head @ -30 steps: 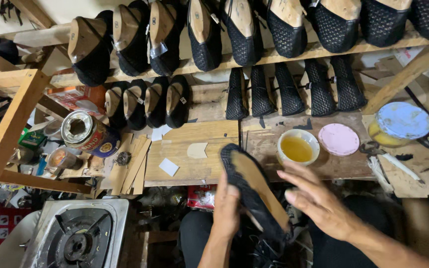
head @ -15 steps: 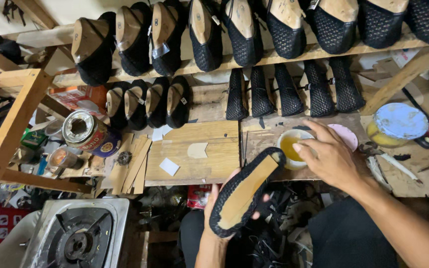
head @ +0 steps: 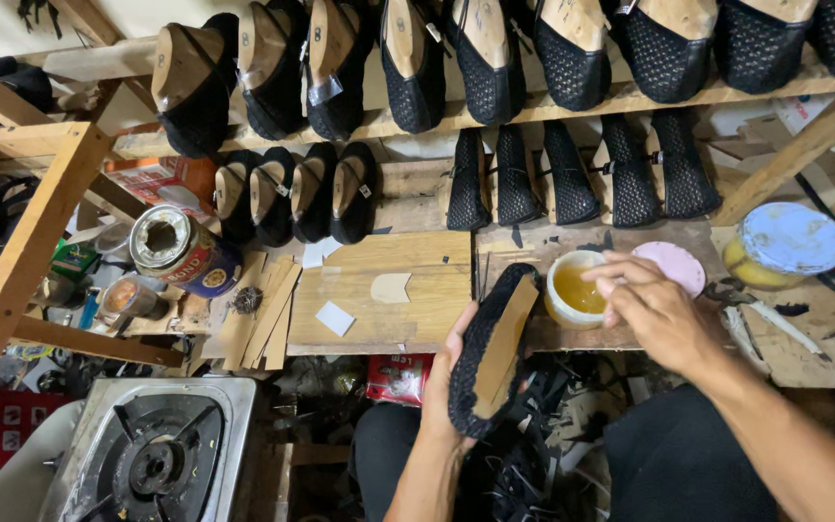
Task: The person applies a yellow liquid to the sole of a black woven shoe using a small brush, then places the shoe on a wooden shelf. The person repeats this process with another shoe.
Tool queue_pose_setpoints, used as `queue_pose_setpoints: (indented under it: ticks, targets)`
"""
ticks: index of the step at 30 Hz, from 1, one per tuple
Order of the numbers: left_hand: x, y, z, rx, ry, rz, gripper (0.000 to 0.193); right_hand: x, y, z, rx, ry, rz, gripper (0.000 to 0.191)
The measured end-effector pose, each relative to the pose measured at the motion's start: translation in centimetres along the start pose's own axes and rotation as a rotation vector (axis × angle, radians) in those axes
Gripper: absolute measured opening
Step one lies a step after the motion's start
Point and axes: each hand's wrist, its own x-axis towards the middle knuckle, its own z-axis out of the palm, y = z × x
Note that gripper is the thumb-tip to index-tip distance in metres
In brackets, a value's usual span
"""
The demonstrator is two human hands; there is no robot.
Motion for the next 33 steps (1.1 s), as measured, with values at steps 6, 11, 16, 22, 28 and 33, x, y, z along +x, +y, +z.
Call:
queue_pose_setpoints:
  ticks: [6,11,16,22,28,33]
  targets:
    - [1.0,-0.7,1.7,0.023,0.025,0.061,0.065,-5.0,-9.5,3.5,0.163,0.021,-0.461,0.041]
    - [0.8,-0.2,2.4,0.025,0.033,0.076,0.063,-4.8,-12.9,5.5,0.032,-0.032,-0.595,0.044]
    - [0.4,0.4,2.5,-0.017,0.031,0.046,0.061,-4.0,-12.5,5.5,-0.092,0.047,-0.753,0.041]
    - [0.2,0.6,2.2,-0.06,-0.006,0.02,0.059,-3.3,-11.7,6.1,-0.089,0.112,-0.82,0.037]
    - [0.2,0.5,1.9,-0.082,0.043,0.007,0.059,-3.3,-11.4,5.7,-0.151,0.138,-0.894,0.032]
    - [0.1,0.7,2.4,-0.055,0.078,0.011,0.06,-3.8,-11.8,5.2,-0.131,0.149,-0.965,0.031]
